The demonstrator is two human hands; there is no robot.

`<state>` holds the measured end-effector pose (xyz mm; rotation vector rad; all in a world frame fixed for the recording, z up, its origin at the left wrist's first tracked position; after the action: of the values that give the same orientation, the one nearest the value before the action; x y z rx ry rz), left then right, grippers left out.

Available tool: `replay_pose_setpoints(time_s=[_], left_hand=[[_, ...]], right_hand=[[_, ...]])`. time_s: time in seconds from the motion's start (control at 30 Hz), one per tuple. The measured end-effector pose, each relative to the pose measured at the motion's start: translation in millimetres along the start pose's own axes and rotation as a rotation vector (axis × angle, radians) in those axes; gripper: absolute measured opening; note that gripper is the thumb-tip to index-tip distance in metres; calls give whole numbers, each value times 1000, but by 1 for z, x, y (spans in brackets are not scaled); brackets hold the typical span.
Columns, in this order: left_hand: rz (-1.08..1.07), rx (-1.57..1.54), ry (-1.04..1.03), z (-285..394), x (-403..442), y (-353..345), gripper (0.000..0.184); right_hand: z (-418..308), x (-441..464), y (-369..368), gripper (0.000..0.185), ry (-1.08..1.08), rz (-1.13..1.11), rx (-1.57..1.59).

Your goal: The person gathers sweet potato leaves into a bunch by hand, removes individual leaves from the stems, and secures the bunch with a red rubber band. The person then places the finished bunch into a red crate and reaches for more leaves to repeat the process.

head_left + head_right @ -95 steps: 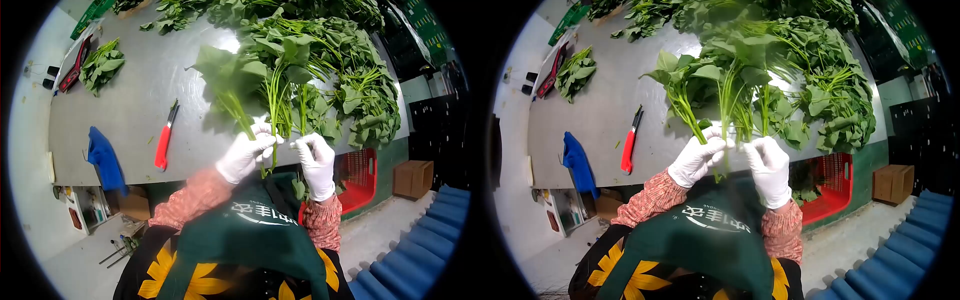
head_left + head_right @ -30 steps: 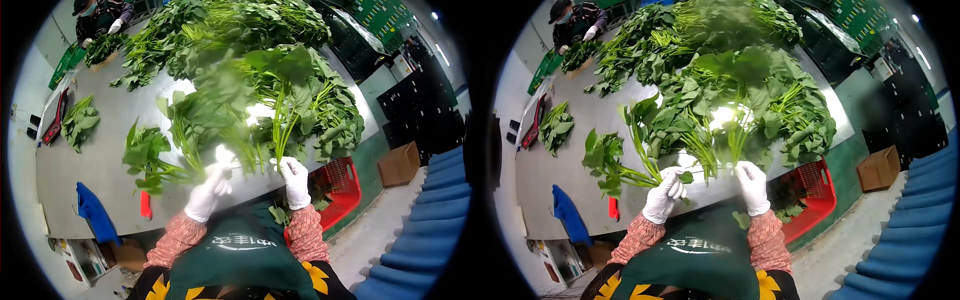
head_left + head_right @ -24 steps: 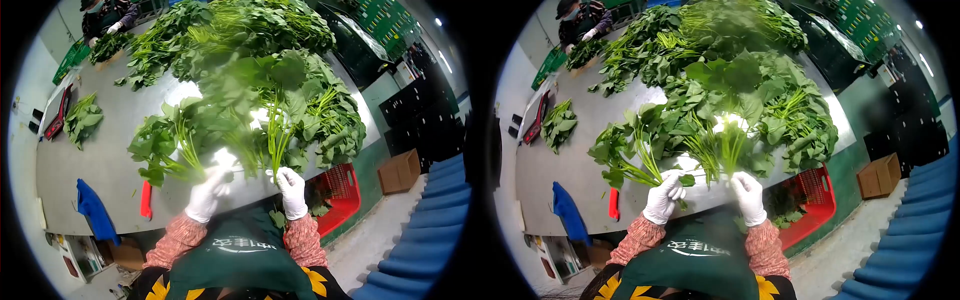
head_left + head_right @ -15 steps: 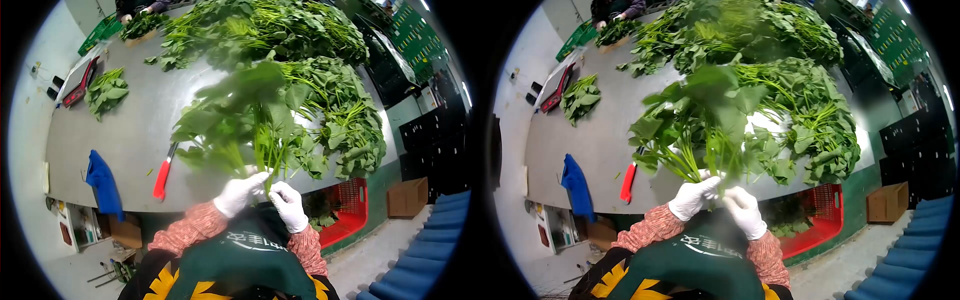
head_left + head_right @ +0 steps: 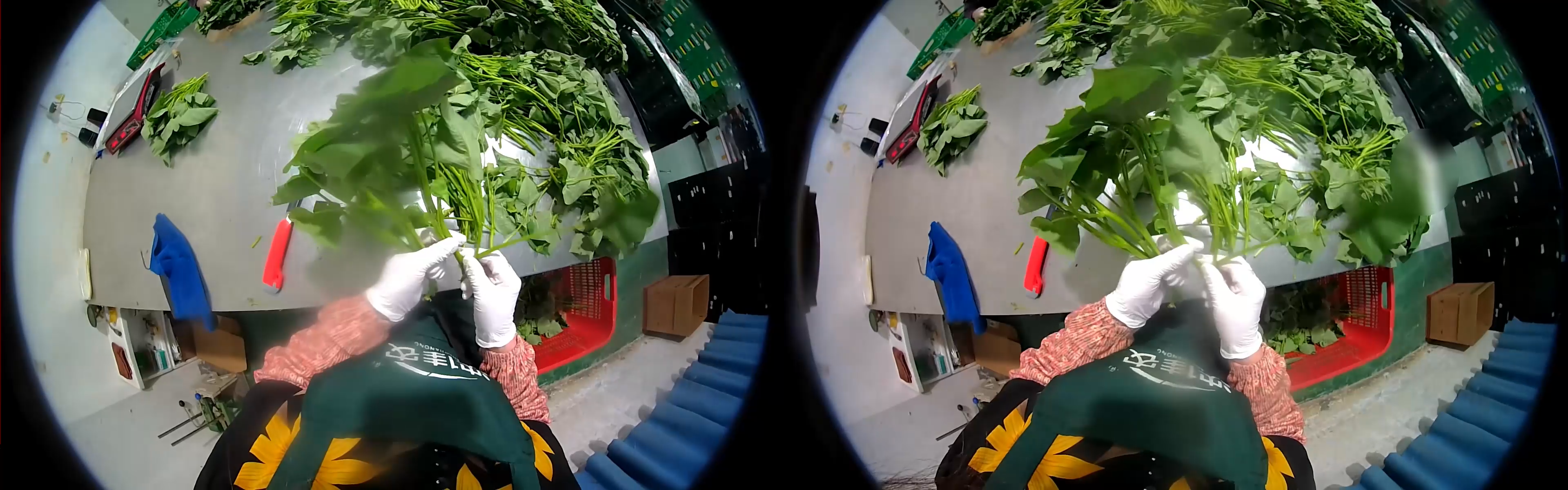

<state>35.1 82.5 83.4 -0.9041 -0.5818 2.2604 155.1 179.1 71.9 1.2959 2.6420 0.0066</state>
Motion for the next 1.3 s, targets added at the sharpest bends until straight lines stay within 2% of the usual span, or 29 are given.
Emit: replay_pose_setpoints(time_s=[0.07, 0.1, 0.13, 0.17, 0.2, 0.23, 0.27, 0.3, 0.37, 0.4, 0.47, 0.53, 0.57, 0.6, 0.67, 0.77, 0.87, 0.9, 1.0, 1.03, 1.13, 1.17, 1.2, 1.27, 1.3], left_hand=[[34, -61, -85, -2, 5, 5, 12], [-23, -107, -72, 5, 10, 12, 8], [7, -167, -141, 15, 8, 11, 9], [-87, -211, -156, 16, 14, 24, 11], [-176, -255, -172, 16, 18, 38, 13], [-127, -207, -198, 20, 17, 39, 14], [-79, -162, -219, 23, 15, 35, 14], [-35, -118, -237, 24, 14, 31, 15], [-110, -139, -274, 23, 15, 23, 16], [-156, -145, -287, 22, 15, 19, 16], [-202, -207, -224, 15, 13, 17, 21], [-277, -180, -160, 19, 7, 11, 23], [-317, -103, -125, 17, 4, 14, 31], [-286, -50, -121, 16, 2, 12, 25], [-271, -44, -127, 13, -4, 9, 18], [-272, -36, -61, 2, -4, 16, 16], [-160, 42, 11, -6, -4, 24, 24], [-131, 100, 23, -6, -3, 25, 23], [-194, 140, -83, 0, -4, 18, 21], [-175, 130, -66, 1, -6, 15, 20], [-144, 143, -57, -1, -9, 13, 19], [-146, 174, -80, -5, -7, 19, 20], [-240, 246, 10, 3, -2, 30, 27], [-261, 125, -134, 5, 3, 31, 24], [-255, 47, -108, 11, 0, 26, 22]], right_hand=[[-22, -2, 2, 14, -149, 87, 232], [-14, 6, 21, 17, -133, 185, 295], [-9, 13, 40, 21, 4, 221, 361], [17, 27, 72, 23, -52, 292, 538], [39, 36, 102, 25, -121, 277, 864], [73, 47, 133, 33, -104, 164, 1179], [84, 48, 146, 47, -86, 174, 1364], [73, 43, 139, 55, -170, 95, 1485], [53, 31, 110, 73, -287, -124, 1633], [45, 29, 94, 76, -380, -194, 1595], [32, 32, 63, 60, -305, -383, 1270], [-7, 31, 36, 45, -138, -179, 615], [-29, 31, 22, 38, -130, -127, 427], [-49, 30, 9, 31, -128, -94, 251], [-63, 34, -7, 28, 36, -193, 185], [-76, 36, -30, 32, 147, -317, 339], [-68, 42, -33, 44, 460, -311, -301], [-72, 34, -38, 46, 269, -357, -192], [-56, 34, -36, 34, 543, -187, -506], [-62, 29, -35, 24, 674, -112, -614], [-57, 27, -29, 21, 741, -131, -601], [-58, 26, -31, 17, 795, -73, -566], [-57, 22, -31, 18, 757, -64, -566], [-55, 16, -32, 17, 742, -83, -476], [-50, 16, -32, 12, 705, -120, -474]])
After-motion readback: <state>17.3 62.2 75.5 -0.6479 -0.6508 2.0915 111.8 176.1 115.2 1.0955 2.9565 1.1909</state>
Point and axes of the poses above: each hand's wrist, its own x-axis towards the middle knuckle, its own y-axis out of the back of the hand, z = x × y, the point moved 2 cm from there along x, towards the middle knuckle, and after that the axes turned 5 degrees about -y, right-handed, at the moved point
